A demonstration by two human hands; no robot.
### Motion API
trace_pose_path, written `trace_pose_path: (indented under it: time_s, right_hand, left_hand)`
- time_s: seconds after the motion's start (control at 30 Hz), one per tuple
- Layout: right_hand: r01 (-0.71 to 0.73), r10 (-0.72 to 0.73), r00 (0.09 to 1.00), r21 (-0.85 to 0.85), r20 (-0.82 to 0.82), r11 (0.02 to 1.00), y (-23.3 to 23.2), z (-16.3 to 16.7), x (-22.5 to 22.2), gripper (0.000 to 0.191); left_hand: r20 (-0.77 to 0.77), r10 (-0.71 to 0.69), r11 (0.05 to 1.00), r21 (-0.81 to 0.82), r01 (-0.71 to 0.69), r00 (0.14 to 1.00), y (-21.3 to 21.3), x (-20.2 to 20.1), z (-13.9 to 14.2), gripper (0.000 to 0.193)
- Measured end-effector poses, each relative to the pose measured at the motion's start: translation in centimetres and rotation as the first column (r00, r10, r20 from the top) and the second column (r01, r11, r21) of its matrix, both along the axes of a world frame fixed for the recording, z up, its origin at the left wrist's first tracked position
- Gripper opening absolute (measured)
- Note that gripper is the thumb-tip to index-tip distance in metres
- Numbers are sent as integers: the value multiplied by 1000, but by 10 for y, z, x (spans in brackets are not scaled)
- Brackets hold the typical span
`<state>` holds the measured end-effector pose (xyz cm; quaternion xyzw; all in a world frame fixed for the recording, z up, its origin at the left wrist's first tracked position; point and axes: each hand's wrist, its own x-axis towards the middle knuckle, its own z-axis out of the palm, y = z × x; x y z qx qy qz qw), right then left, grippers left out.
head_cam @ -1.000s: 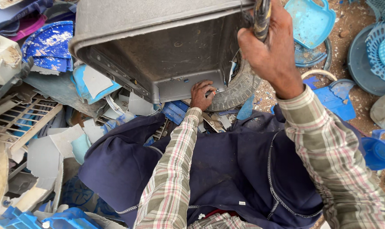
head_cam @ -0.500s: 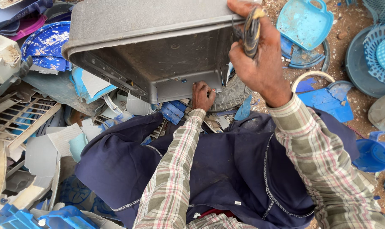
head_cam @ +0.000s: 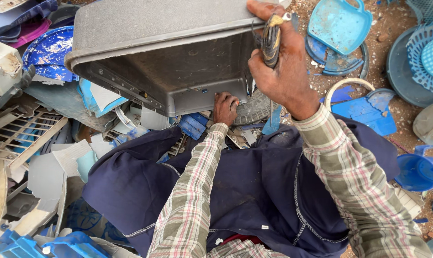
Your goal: The person sits on the ground and uses a knife to pry and cut a metal bracket off a gray plastic housing. They repeatedly strike and scrape the bracket, then pull it away from the housing.
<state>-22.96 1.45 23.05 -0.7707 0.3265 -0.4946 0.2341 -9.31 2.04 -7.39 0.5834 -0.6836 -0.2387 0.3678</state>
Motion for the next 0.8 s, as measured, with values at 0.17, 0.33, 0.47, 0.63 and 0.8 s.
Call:
trace_pose_path:
  time_s: [0.17, 0.33, 0.47, 0.63, 0.8]
  right_hand:
    - [-10, 10, 1000, -3, -2, 1000, 0, -1, 0, 62]
    - [-10, 10, 1000, 5, -1, 1000, 2, -1, 0, 63]
    - [-8, 7, 999, -36, -35, 999, 5, 0, 0, 64]
    - [-88, 88, 996, -1, 33, 996, 6, -2, 0, 65]
    - [-97, 97, 995, 1, 37, 995, 8, -2, 1, 65]
  left_hand:
    - [103, -7, 1000, 18, 6, 995, -1, -1, 0, 12]
    - [334, -25, 995, 99, -8, 942, -4, -9, 1, 33]
    - [513, -17, 999, 33, 0, 858, -5, -16, 1, 39]
    - [465, 63, 998, -5, -69, 883, -9, -18, 1, 35]
    - [265, 183, 980, 31, -198, 947, -7, -19, 2, 31]
